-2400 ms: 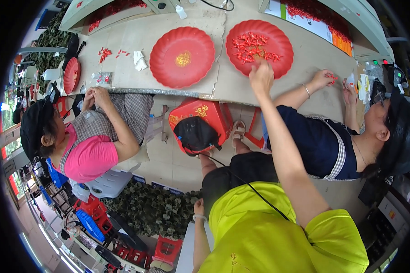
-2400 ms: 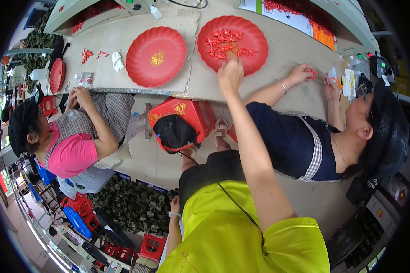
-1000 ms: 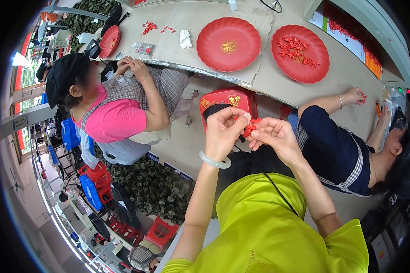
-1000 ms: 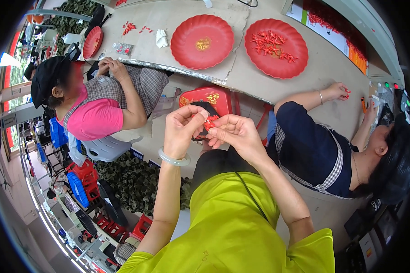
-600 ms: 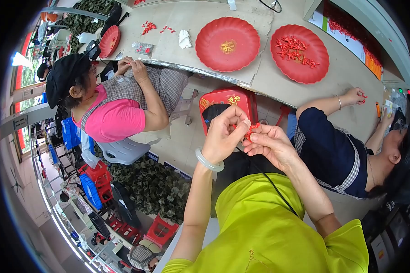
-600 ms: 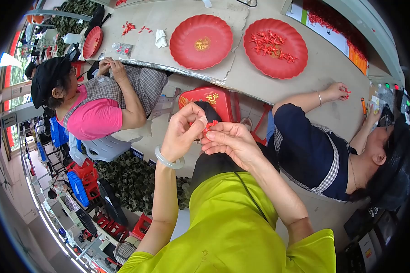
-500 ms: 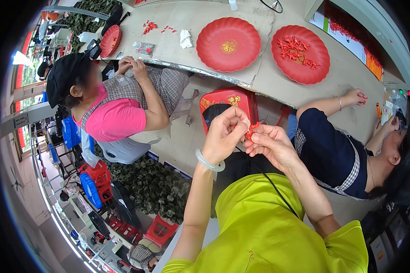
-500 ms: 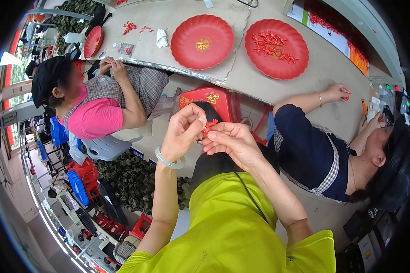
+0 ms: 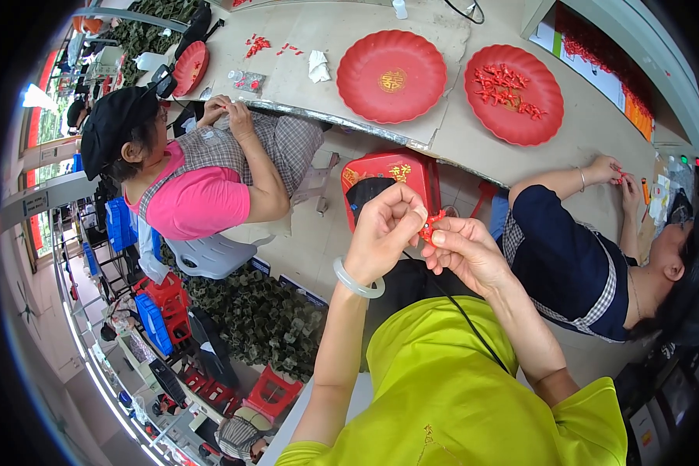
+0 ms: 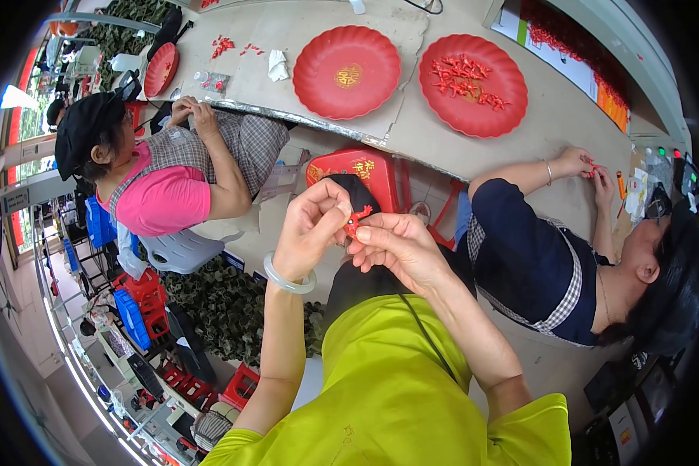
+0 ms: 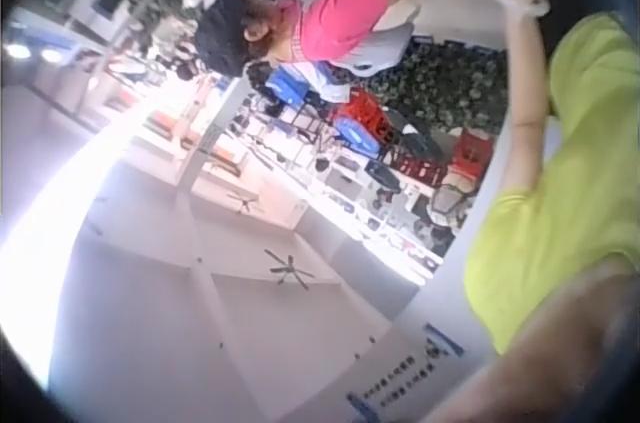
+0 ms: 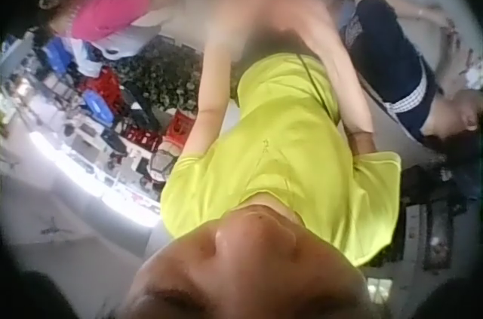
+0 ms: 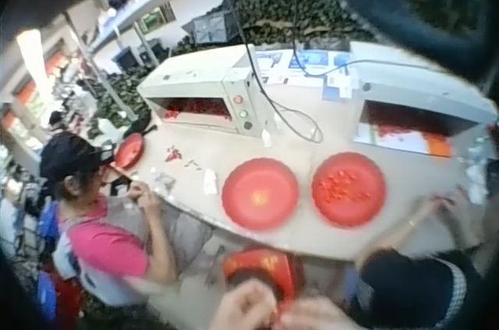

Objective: The person assembles small red plastic parts by hand at a factory workbench.

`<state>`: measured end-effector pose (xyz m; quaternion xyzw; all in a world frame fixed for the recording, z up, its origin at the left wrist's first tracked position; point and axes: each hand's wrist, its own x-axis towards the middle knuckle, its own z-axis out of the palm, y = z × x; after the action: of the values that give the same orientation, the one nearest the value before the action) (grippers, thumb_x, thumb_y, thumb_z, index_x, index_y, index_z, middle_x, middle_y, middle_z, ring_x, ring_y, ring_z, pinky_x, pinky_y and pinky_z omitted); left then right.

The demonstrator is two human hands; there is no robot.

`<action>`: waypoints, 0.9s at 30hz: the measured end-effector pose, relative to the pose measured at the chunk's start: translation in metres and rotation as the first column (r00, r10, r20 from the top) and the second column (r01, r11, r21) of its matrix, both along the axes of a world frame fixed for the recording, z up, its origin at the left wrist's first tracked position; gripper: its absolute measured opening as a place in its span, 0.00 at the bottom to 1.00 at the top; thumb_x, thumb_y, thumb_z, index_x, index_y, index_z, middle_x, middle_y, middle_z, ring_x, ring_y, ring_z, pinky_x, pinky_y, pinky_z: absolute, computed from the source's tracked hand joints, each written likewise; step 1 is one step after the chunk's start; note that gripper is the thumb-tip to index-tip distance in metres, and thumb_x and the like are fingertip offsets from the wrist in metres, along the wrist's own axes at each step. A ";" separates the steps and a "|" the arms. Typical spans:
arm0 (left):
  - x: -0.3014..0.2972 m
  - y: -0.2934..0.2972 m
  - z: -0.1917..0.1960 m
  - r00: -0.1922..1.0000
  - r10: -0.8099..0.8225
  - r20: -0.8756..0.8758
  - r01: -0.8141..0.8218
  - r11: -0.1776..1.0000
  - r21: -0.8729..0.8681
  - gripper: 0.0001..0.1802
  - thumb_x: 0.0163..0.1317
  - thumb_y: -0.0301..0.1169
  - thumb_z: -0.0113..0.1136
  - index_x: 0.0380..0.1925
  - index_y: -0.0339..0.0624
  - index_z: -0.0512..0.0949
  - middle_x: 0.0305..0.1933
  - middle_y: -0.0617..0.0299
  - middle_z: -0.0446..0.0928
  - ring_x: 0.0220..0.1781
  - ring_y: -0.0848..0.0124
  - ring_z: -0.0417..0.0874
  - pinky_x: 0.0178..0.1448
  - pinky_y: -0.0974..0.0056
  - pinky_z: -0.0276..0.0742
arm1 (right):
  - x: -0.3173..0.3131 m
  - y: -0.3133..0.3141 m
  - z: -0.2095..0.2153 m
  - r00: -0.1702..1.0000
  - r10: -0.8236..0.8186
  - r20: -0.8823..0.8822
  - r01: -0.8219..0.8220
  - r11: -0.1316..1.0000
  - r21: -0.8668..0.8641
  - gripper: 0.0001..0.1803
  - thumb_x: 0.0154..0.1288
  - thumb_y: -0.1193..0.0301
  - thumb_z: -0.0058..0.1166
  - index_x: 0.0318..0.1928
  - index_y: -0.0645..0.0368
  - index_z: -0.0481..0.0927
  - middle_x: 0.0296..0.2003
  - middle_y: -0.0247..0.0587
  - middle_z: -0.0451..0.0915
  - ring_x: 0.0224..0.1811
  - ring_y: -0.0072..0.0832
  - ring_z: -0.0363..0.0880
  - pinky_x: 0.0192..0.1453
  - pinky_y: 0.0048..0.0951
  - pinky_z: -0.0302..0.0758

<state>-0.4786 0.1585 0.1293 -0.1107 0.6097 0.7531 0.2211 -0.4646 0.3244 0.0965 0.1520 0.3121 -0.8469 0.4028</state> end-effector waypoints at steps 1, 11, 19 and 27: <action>-0.001 0.000 0.000 1.000 -0.026 0.011 0.026 1.000 -0.015 0.03 0.63 0.26 0.50 0.32 0.39 0.70 0.23 0.72 0.69 0.22 0.86 0.67 0.27 0.78 0.62 | 0.000 0.000 0.000 1.000 -0.001 -0.001 0.001 1.000 0.000 0.09 0.63 0.72 0.51 0.39 0.67 0.76 0.28 0.42 0.80 0.25 0.24 0.79 0.29 0.21 0.77; -0.002 -0.013 -0.020 0.876 -0.235 -0.421 0.235 0.970 -0.052 0.11 0.63 0.31 0.55 0.39 0.35 0.76 0.41 0.60 0.71 0.42 0.75 0.73 0.42 0.73 0.70 | 0.004 0.007 -0.008 0.938 0.115 0.328 0.034 0.909 -0.416 0.17 0.65 0.64 0.46 0.38 0.68 0.77 0.27 0.44 0.80 0.24 0.26 0.79 0.27 0.22 0.75; 0.013 -0.018 -0.030 0.989 -0.092 -0.118 0.100 0.993 0.067 0.10 0.60 0.31 0.59 0.36 0.36 0.74 0.39 0.60 0.74 0.32 0.77 0.73 0.32 0.73 0.69 | 0.000 0.007 0.009 0.923 0.106 -0.370 0.012 0.953 0.304 0.16 0.70 0.64 0.43 0.38 0.67 0.74 0.28 0.44 0.79 0.26 0.25 0.79 0.31 0.23 0.77; 0.017 -0.018 -0.036 1.000 0.018 -0.025 -0.010 0.959 0.284 0.07 0.60 0.30 0.59 0.32 0.39 0.73 0.34 0.60 0.77 0.28 0.79 0.70 0.28 0.74 0.64 | 0.000 0.005 0.015 0.931 0.085 -0.355 -0.002 0.974 0.228 0.09 0.67 0.71 0.49 0.36 0.67 0.74 0.27 0.42 0.79 0.25 0.23 0.78 0.29 0.21 0.75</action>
<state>-0.4619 0.1410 0.0938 -0.0719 0.4976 0.8357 0.2209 -0.4647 0.3292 0.1118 0.0305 0.4778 -0.8105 0.3373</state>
